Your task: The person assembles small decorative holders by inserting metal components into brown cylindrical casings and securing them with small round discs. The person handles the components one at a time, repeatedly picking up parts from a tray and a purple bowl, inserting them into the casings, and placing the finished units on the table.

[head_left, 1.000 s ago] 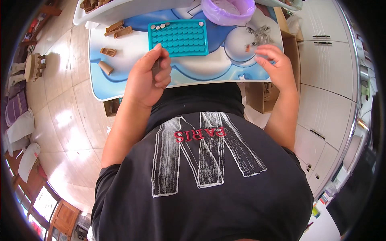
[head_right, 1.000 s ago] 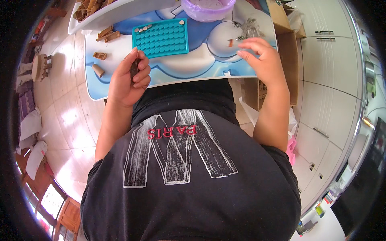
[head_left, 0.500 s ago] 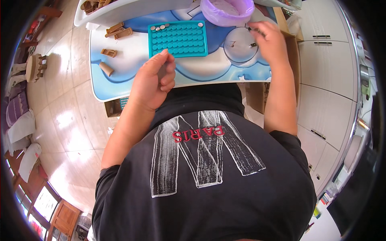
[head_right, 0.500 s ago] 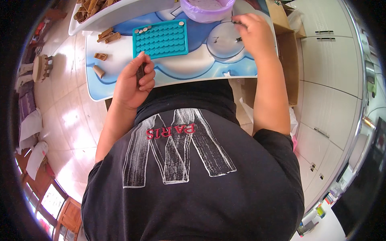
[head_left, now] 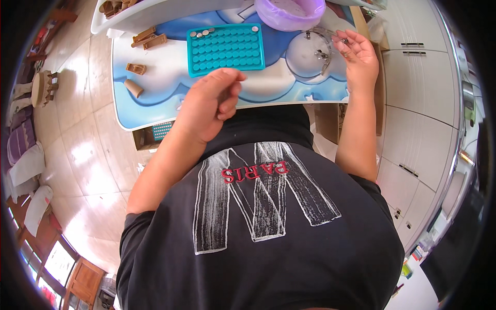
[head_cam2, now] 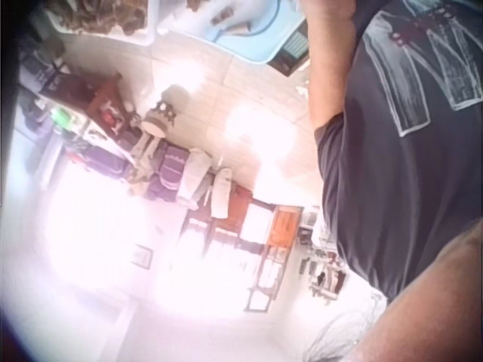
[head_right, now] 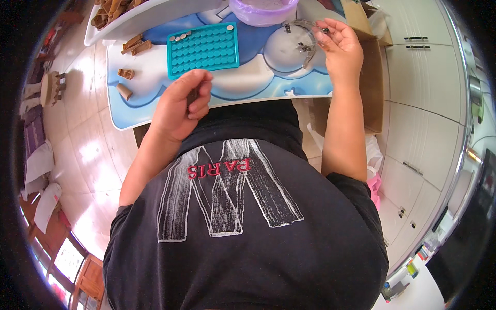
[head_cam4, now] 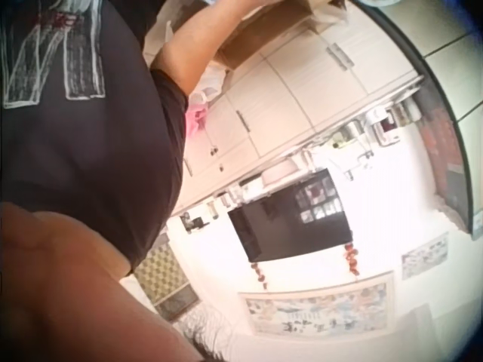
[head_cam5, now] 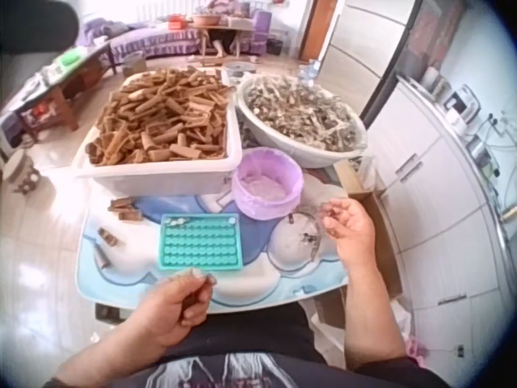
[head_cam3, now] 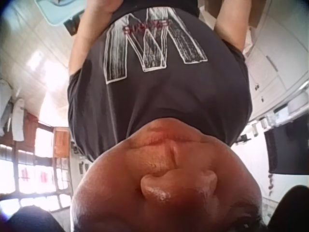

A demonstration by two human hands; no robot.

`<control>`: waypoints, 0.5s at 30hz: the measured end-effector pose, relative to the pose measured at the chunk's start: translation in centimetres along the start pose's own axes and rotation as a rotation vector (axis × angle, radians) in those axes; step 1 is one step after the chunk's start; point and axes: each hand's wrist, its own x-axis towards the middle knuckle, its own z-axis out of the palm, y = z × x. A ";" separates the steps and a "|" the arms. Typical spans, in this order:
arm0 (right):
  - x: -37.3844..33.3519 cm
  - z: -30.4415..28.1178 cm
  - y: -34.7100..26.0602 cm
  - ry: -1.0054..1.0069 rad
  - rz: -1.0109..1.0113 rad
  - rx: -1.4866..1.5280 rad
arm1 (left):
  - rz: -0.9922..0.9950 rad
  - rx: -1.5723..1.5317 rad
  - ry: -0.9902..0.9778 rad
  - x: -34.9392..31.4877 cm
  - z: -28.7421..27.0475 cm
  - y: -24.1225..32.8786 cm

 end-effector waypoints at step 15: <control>-1.2 -0.3 -1.1 -0.036 -0.063 0.028 | 0.403 0.562 -0.028 9.6 9.6 -3.6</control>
